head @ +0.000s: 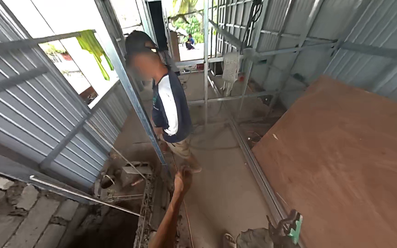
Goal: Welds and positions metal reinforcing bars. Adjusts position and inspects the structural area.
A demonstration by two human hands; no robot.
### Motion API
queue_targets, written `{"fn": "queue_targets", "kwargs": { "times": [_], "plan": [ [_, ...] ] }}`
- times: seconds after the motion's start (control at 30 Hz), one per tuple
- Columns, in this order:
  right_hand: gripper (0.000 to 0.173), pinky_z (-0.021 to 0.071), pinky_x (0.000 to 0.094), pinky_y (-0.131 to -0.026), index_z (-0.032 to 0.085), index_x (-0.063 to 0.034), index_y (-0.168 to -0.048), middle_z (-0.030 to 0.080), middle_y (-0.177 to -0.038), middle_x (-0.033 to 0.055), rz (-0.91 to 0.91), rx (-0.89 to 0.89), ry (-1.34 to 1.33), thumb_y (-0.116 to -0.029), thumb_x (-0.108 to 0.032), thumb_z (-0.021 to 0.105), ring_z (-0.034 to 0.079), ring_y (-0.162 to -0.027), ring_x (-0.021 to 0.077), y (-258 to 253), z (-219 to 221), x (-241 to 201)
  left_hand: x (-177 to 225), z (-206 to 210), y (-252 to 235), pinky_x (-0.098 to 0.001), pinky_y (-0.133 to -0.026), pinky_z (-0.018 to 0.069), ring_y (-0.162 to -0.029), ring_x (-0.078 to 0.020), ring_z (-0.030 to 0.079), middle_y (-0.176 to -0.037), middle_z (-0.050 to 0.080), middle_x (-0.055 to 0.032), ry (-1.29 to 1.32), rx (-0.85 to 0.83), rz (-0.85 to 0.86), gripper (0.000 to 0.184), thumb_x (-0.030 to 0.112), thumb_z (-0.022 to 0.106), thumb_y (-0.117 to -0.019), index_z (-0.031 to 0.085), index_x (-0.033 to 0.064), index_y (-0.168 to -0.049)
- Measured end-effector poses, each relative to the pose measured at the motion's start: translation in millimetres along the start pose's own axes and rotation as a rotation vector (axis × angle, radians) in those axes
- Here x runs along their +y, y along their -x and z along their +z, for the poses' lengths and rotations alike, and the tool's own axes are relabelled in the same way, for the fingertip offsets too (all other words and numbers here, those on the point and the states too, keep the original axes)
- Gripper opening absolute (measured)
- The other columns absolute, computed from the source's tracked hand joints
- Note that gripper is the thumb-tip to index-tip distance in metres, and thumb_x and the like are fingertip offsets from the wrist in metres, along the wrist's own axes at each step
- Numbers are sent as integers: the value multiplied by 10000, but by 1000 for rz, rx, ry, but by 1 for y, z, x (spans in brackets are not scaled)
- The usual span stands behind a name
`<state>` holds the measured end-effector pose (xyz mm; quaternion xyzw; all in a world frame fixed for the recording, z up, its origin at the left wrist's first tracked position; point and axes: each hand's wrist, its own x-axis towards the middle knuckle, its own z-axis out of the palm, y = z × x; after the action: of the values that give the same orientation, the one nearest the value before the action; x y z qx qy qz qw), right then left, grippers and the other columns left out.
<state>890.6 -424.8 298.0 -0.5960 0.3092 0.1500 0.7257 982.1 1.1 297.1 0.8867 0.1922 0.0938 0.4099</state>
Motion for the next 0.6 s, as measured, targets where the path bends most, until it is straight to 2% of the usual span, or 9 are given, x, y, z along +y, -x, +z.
{"fn": "queue_targets", "kwargs": {
  "times": [0.03,0.1,0.17,0.2,0.23,0.33,0.47,0.53,0.6],
  "plan": [
    [155,535,284,-606,535,36,-1146,576,-783,70,-39,-44,31,-1024,-6,450,564,-611,111,-14,1,-7,-1,5,-9,-487,-880,580,-939,-214,710,-1006,735,-78,22,-4,-36,241,256,606,-979,718,104,-1129],
    [185,530,250,-488,479,152,-1071,628,-719,75,-583,-477,-230,-979,-2,432,609,-557,80,-106,-36,50,-5,15,-27,-500,-875,576,-929,-206,711,-1001,740,-68,47,-23,-91,263,312,610,-988,729,111,-1112],
    [101,526,327,-475,507,39,-1039,584,-664,90,-207,-148,-75,-995,-50,487,563,-497,158,-109,-29,17,-7,26,-37,-504,-878,571,-933,-215,708,-1000,737,-77,32,-3,-120,258,301,630,-975,725,102,-1109],
    [137,530,353,-527,512,19,-1103,573,-726,103,-30,-43,6,-1010,-82,505,556,-547,185,-112,-23,-5,-10,32,-39,-510,-886,571,-944,-230,709,-1011,734,-93,10,8,-137,268,288,651,-961,713,88,-1127],
    [165,537,356,-535,510,1,-1139,583,-760,104,48,-5,47,-1013,-106,517,566,-566,187,-127,-23,-12,-14,38,-39,-516,-890,572,-955,-249,708,-1026,730,-109,-19,17,-161,303,288,677,-944,695,73,-1156],
    [241,522,355,-476,544,-3,-1166,616,-732,103,24,-28,34,-977,-152,557,572,-521,178,-199,-41,8,-39,65,-29,-552,-908,560,-998,-319,692,-1073,705,-174,-113,-18,-311,405,311,709,-934,650,30,-1221],
    [248,505,367,-438,542,-7,-1148,589,-689,108,52,-2,33,-941,-126,608,543,-473,191,-241,-38,0,-87,103,19,-586,-858,565,-964,-353,709,-1024,726,-185,-251,-187,-515,277,246,669,-942,702,41,-1124],
    [256,502,367,-438,536,-9,-1161,579,-682,103,60,-18,56,-944,-127,604,537,-471,188,-251,-32,-8,-105,117,52,-616,-916,547,-1042,-393,700,-1101,723,-221,-257,-276,-576,312,218,674,-945,701,30,-1192],
    [267,506,377,-439,533,-15,-1165,579,-684,105,62,-32,58,-929,-114,607,538,-469,193,-265,-27,-12,-127,131,81,-623,-989,521,-1147,-421,667,-1216,697,-246,-226,-340,-640,455,208,731,-901,654,49,-1320]
  ]
}}
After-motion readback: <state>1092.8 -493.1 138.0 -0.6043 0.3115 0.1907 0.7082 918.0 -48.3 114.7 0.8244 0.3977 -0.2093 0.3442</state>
